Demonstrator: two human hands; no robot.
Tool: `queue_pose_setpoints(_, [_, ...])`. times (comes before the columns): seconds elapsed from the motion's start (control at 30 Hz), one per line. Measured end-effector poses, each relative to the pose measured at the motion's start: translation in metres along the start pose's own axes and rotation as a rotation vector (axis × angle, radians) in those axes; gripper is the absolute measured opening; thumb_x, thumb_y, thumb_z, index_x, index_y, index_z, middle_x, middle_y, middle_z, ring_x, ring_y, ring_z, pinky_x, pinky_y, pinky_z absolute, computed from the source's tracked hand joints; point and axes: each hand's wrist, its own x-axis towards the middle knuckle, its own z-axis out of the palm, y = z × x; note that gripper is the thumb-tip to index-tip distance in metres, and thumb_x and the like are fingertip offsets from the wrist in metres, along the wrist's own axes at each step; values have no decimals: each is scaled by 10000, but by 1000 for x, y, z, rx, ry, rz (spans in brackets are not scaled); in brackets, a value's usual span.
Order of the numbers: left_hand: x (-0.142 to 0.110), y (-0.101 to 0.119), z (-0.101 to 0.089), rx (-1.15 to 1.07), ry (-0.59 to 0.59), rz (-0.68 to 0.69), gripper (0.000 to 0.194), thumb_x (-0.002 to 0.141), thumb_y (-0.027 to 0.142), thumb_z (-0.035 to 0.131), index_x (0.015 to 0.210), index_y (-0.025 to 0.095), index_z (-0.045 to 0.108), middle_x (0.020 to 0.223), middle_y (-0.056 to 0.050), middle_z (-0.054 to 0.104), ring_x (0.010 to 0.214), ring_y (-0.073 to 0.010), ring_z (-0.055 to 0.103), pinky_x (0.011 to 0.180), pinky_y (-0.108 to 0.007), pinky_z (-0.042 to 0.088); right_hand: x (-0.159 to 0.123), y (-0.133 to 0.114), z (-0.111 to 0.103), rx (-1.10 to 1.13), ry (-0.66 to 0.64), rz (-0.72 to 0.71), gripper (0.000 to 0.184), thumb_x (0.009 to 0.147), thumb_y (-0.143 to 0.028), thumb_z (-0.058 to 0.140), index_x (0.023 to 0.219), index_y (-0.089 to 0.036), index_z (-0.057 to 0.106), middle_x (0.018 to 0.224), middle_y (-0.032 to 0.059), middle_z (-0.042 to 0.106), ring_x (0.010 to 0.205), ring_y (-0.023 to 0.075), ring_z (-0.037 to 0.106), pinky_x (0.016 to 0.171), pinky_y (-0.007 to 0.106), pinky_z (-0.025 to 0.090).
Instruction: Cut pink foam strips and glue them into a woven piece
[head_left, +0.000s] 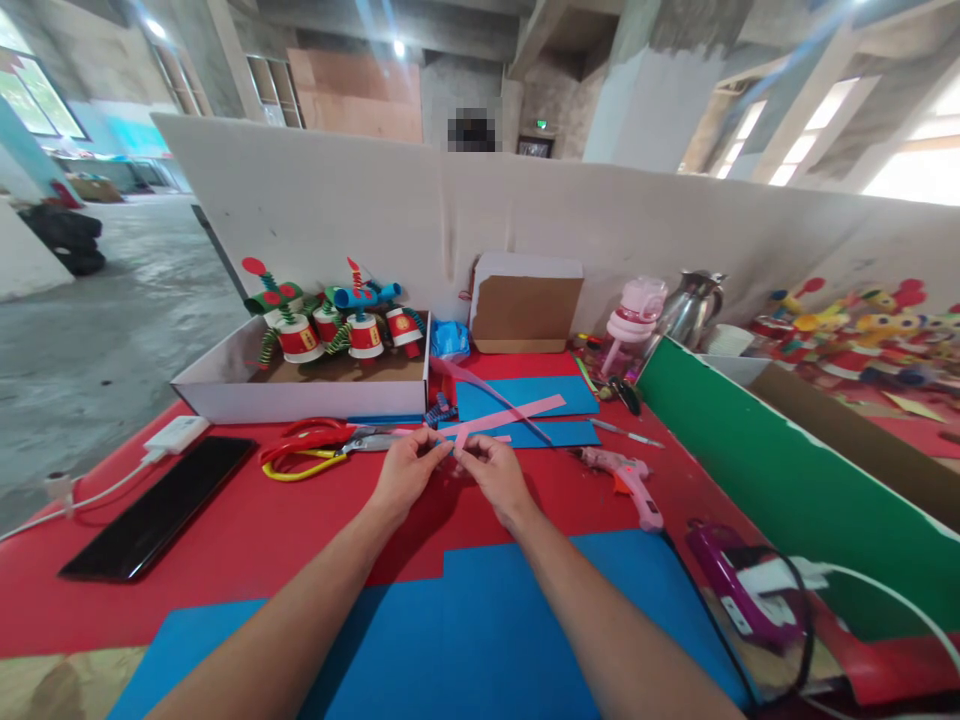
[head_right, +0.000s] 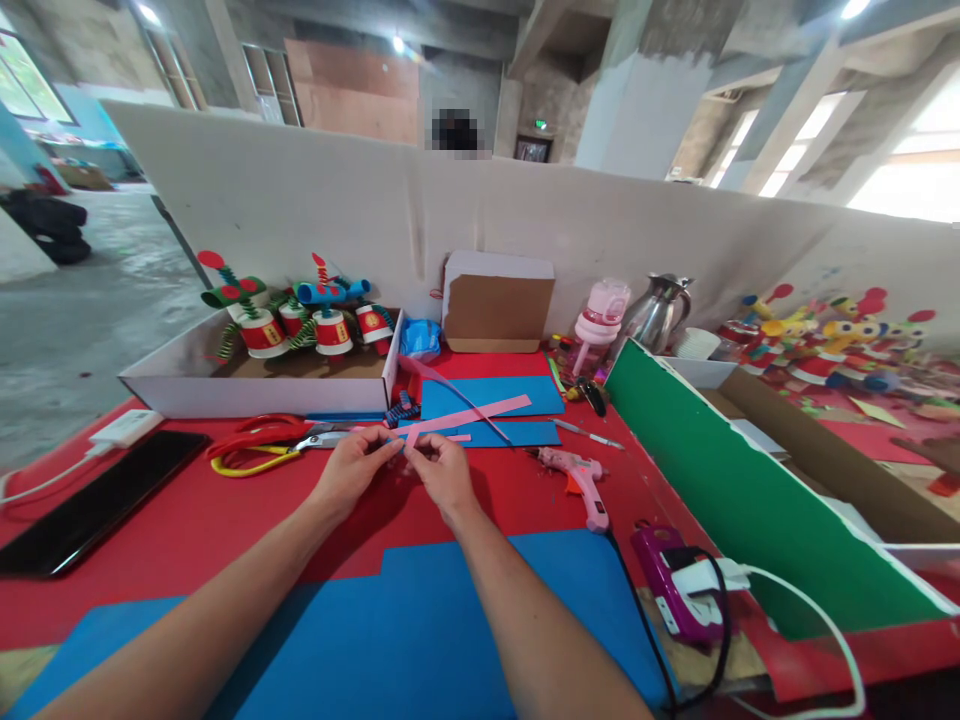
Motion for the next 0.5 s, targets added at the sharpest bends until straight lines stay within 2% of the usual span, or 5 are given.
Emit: queue_pose_setpoints(0.5, [0, 1, -1, 20, 11, 13, 345, 624, 504, 734, 630, 182, 609, 557, 35, 575, 539, -113, 479, 545, -234, 379, 0, -1, -1, -31, 13, -38, 244, 643, -417, 741, 654, -205, 620, 558, -29, 627, 521, 142, 607, 545, 251, 481])
